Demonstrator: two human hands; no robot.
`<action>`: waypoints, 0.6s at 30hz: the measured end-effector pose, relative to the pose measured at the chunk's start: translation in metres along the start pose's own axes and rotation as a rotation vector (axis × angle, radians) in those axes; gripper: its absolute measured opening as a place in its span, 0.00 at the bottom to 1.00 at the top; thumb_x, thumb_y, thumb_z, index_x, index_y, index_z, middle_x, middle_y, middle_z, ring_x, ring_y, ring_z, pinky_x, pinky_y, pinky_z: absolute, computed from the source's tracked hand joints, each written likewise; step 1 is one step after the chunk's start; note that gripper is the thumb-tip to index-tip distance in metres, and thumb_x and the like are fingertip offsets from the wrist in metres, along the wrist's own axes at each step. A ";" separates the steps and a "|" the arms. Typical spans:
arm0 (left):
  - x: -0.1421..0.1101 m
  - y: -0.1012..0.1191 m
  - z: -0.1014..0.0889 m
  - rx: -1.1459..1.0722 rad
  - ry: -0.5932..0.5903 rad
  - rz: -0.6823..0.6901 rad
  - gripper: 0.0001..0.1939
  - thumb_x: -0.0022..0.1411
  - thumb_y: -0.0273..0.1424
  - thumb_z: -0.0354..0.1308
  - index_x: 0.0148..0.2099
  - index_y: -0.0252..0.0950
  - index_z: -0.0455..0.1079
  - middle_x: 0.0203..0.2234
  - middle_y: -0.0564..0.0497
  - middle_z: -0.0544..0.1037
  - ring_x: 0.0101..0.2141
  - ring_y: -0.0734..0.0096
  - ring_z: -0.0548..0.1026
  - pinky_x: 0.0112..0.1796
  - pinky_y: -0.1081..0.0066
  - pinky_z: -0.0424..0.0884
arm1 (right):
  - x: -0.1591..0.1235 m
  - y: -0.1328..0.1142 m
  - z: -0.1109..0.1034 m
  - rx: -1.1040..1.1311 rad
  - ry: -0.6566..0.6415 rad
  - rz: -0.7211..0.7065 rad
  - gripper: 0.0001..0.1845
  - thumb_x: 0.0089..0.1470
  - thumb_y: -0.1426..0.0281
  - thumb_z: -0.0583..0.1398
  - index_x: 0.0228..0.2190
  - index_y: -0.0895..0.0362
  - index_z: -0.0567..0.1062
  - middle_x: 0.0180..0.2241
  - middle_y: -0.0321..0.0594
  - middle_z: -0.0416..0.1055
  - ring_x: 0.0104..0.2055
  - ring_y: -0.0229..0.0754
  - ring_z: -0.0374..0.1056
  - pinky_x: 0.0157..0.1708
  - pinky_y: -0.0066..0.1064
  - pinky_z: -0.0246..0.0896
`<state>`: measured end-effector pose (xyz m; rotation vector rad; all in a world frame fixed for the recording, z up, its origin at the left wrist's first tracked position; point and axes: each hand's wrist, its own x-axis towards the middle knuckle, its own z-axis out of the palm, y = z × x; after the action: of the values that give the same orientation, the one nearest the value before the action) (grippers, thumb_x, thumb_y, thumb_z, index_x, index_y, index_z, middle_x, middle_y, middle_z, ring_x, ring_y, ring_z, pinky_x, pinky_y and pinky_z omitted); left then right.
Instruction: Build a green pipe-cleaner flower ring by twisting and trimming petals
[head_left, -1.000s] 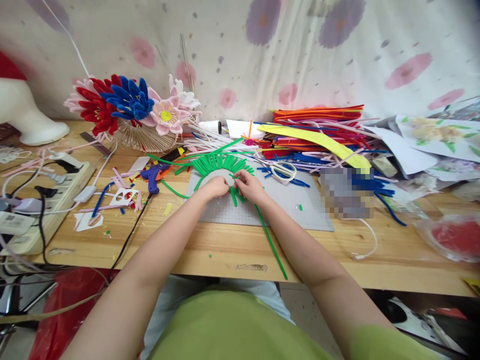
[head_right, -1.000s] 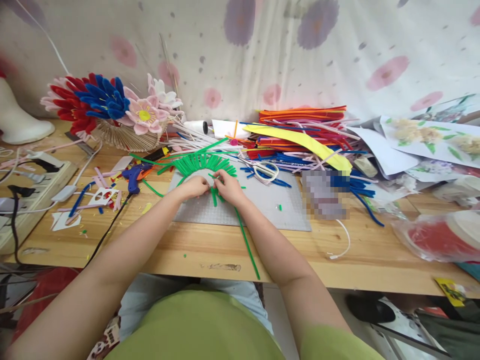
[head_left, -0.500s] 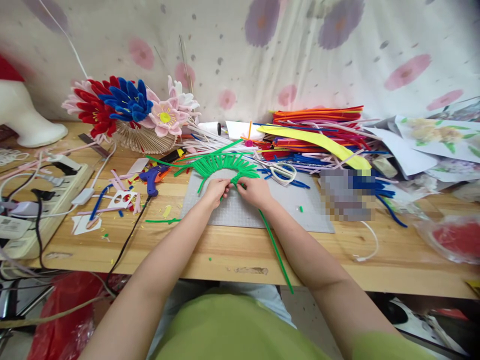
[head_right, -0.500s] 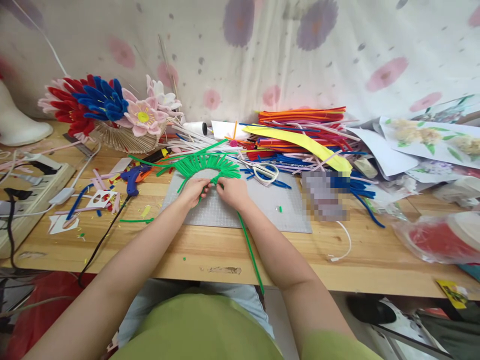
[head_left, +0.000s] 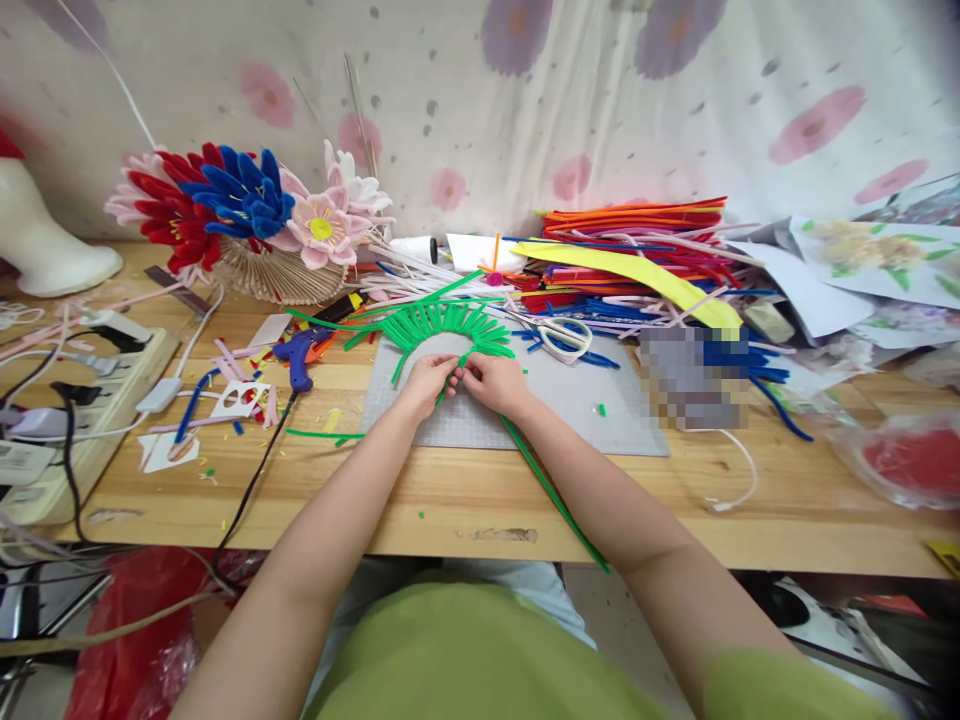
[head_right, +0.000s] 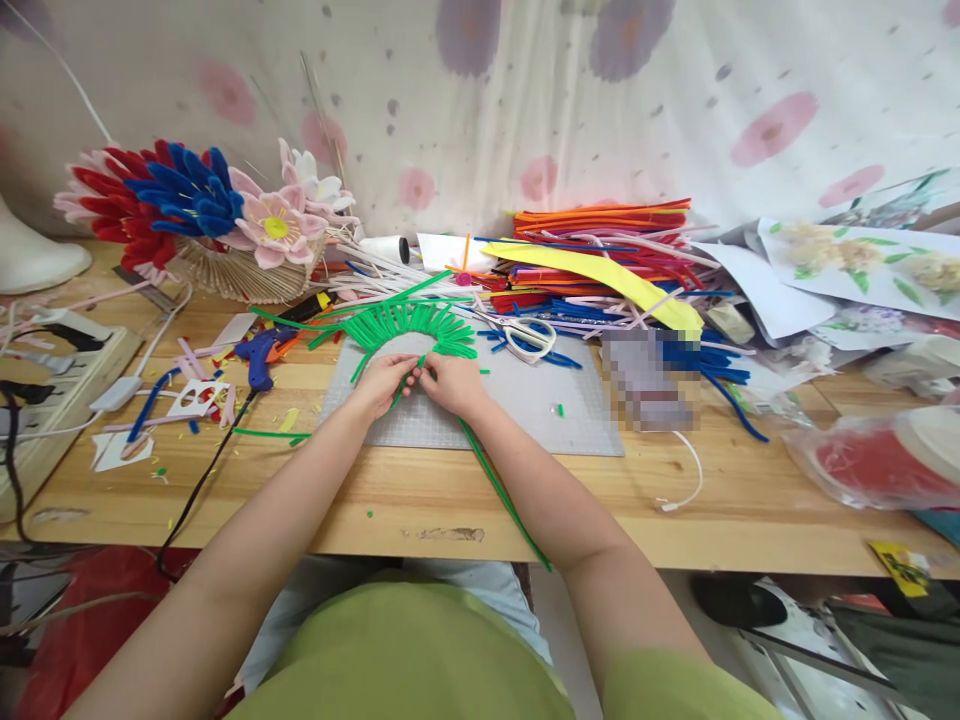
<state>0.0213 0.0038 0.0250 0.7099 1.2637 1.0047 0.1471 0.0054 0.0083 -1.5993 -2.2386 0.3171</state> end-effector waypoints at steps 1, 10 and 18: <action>0.000 0.000 0.000 0.003 0.004 -0.010 0.08 0.58 0.21 0.52 0.26 0.30 0.66 0.15 0.55 0.68 0.14 0.85 0.62 0.13 0.82 0.54 | 0.000 -0.001 0.001 -0.009 0.001 0.007 0.15 0.55 0.62 0.52 0.30 0.55 0.75 0.26 0.37 0.74 0.28 0.37 0.65 0.26 0.27 0.45; 0.003 -0.004 0.003 0.104 0.060 0.035 0.07 0.55 0.20 0.53 0.25 0.31 0.65 0.16 0.55 0.69 0.15 0.84 0.63 0.13 0.81 0.55 | 0.001 0.001 0.003 -0.079 -0.020 -0.013 0.15 0.57 0.62 0.50 0.32 0.54 0.74 0.29 0.38 0.75 0.31 0.39 0.67 0.27 0.28 0.45; 0.012 -0.019 -0.007 0.405 0.140 0.266 0.04 0.52 0.24 0.55 0.32 0.33 0.70 0.19 0.54 0.72 0.19 0.77 0.68 0.19 0.77 0.60 | 0.001 0.004 -0.004 -0.005 -0.068 -0.092 0.10 0.52 0.68 0.55 0.34 0.55 0.74 0.31 0.37 0.74 0.31 0.37 0.66 0.28 0.27 0.47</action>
<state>0.0187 0.0064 0.0016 1.1595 1.5446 1.0356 0.1519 0.0079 0.0103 -1.5032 -2.3571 0.3456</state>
